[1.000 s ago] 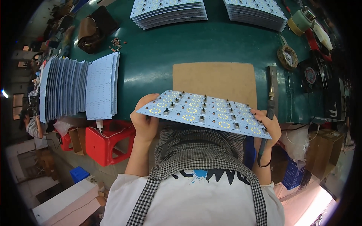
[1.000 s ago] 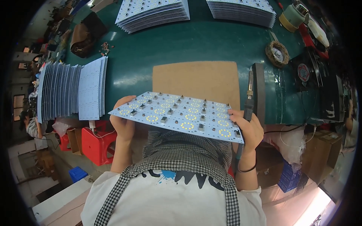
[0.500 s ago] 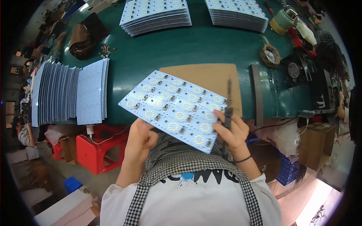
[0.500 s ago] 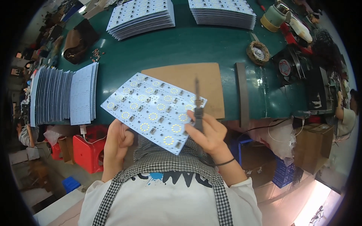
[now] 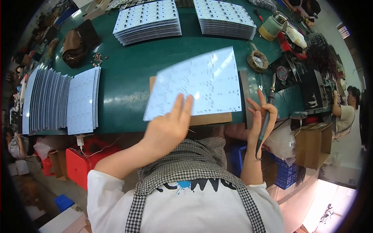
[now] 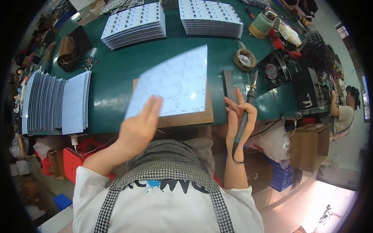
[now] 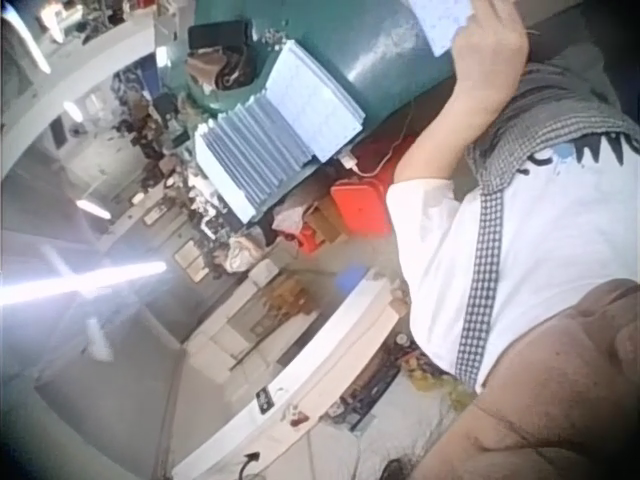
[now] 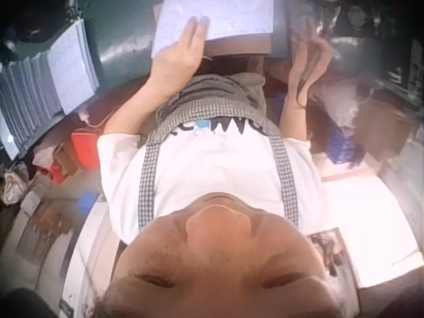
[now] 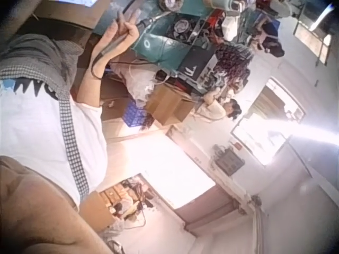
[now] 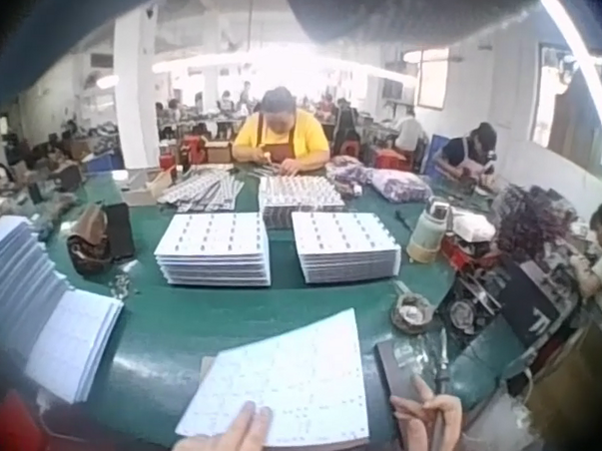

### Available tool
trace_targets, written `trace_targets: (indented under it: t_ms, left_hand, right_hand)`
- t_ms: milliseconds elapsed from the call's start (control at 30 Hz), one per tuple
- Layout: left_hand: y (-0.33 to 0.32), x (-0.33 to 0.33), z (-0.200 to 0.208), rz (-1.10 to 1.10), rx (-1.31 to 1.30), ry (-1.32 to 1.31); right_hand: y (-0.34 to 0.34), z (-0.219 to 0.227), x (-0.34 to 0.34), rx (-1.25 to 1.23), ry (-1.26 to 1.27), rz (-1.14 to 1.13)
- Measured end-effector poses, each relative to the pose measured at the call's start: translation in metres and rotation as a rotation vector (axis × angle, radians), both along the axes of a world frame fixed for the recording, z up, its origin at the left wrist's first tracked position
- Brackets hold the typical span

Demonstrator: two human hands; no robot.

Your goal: The person solders electronic components onto LED panels using a soldering iron, bracing the panels with an alignment bar.

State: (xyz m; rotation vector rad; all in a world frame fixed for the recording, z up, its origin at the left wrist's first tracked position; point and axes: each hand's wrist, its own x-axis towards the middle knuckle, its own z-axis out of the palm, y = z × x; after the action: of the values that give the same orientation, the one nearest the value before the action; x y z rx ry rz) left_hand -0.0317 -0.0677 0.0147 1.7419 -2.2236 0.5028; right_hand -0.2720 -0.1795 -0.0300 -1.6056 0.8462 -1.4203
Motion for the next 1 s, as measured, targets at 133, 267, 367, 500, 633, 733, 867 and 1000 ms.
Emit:
trace_targets:
  t_ms: [133, 267, 367, 500, 633, 733, 867, 1000]
  left_hand:
    - [-0.002, -0.026, -0.045, -0.121, 0.053, -0.110]
    - [-0.005, -0.044, -0.076, -0.134, 0.070, -0.100]
    - [-0.006, -0.048, -0.084, -0.094, 0.088, -0.071]
    - [-0.008, -0.033, -0.083, -0.058, 0.163, 0.100]
    - [-0.013, -0.028, -0.078, -0.028, 0.248, 0.304]
    - [-0.012, -0.025, -0.062, 0.087, 0.299, 0.649]
    - [-0.015, 0.006, -0.044, 0.067, 0.702, 1.643]
    - [0.010, 0.048, -0.034, 0.135, 0.581, 2.261]
  right_hand:
    - [-0.004, -0.016, 0.004, 0.066, 0.195, -0.024]
    - [-0.005, -0.031, 0.016, -0.077, 0.547, -0.073]
    - [-0.001, -0.038, 0.019, -0.065, 0.637, -0.065]
    - [-0.006, -0.044, 0.028, -0.044, 0.605, -0.025]
    - [-0.021, -0.048, 0.035, -0.034, 0.625, 0.033]
    - [-0.027, -0.041, 0.036, -0.096, 0.643, 0.020]
    - [-0.019, -0.027, 0.018, -0.305, 0.675, 0.020]
    - [-0.043, -0.006, -0.026, -0.230, 0.508, -0.145]
